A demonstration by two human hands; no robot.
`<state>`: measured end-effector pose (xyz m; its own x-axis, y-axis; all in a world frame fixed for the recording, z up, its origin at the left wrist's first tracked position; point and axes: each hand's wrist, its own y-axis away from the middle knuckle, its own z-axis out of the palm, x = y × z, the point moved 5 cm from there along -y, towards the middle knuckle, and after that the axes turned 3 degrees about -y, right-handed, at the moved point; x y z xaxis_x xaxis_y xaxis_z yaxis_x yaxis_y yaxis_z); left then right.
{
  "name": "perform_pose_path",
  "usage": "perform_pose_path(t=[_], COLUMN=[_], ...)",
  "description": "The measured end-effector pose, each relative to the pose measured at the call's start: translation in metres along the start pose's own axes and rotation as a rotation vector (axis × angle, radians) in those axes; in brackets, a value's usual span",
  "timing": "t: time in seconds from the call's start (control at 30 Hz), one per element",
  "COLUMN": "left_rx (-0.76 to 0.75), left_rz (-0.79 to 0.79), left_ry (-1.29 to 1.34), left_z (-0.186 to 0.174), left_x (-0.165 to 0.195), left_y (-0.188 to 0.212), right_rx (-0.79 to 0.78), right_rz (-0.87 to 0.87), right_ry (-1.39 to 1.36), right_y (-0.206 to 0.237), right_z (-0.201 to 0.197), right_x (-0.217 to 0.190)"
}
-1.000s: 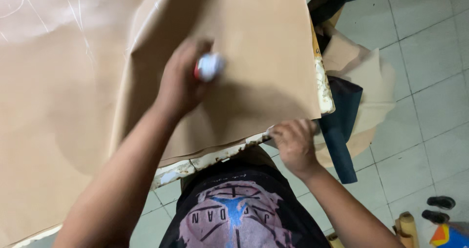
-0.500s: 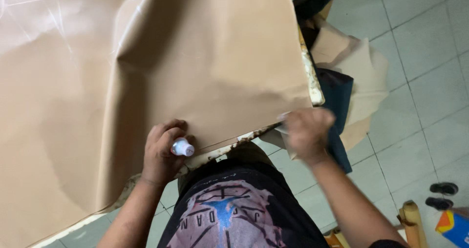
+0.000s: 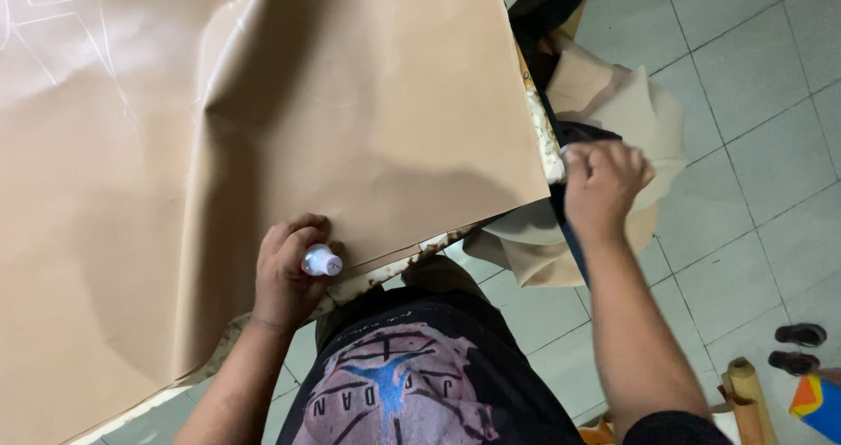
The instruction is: The person marks a large piece of tan fabric laid on a table using a small bottle and a white marking tool. They repeatedly apply liquid from the bottle to the tool and draw lines on the fabric surface.
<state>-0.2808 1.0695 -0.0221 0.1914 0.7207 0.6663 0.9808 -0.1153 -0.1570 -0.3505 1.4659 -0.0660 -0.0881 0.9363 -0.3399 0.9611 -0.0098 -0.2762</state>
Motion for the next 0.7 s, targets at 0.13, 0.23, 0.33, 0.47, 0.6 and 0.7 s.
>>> perform_pose_path(t=[0.13, 0.23, 0.33, 0.47, 0.6, 0.7], left_rx=[0.018, 0.027, 0.038, -0.031, -0.206, -0.314], left_rz=[0.006, 0.003, -0.019, 0.003, 0.056, -0.113], left_ry=[-0.003, -0.013, -0.006, 0.095, 0.225, 0.466], left_z=[-0.005, -0.014, -0.02, -0.028, -0.019, -0.013], left_x=[0.0, -0.002, -0.006, 0.0, 0.028, 0.033], left_y=[0.001, 0.002, 0.002, -0.002, -0.006, -0.01], right_rx=[-0.031, -0.05, 0.018, 0.066, -0.096, -0.272], right_rz=[-0.066, -0.15, -0.113, 0.051, 0.075, 0.135], right_ry=[-0.096, -0.177, -0.121, -0.432, -0.642, -0.907], right_y=[-0.014, -0.017, -0.029, -0.053, -0.064, -0.056], right_z=[0.005, 0.006, -0.003, -0.015, -0.01, -0.007], right_x=[-0.002, -0.027, -0.048, -0.068, -0.116, -0.16])
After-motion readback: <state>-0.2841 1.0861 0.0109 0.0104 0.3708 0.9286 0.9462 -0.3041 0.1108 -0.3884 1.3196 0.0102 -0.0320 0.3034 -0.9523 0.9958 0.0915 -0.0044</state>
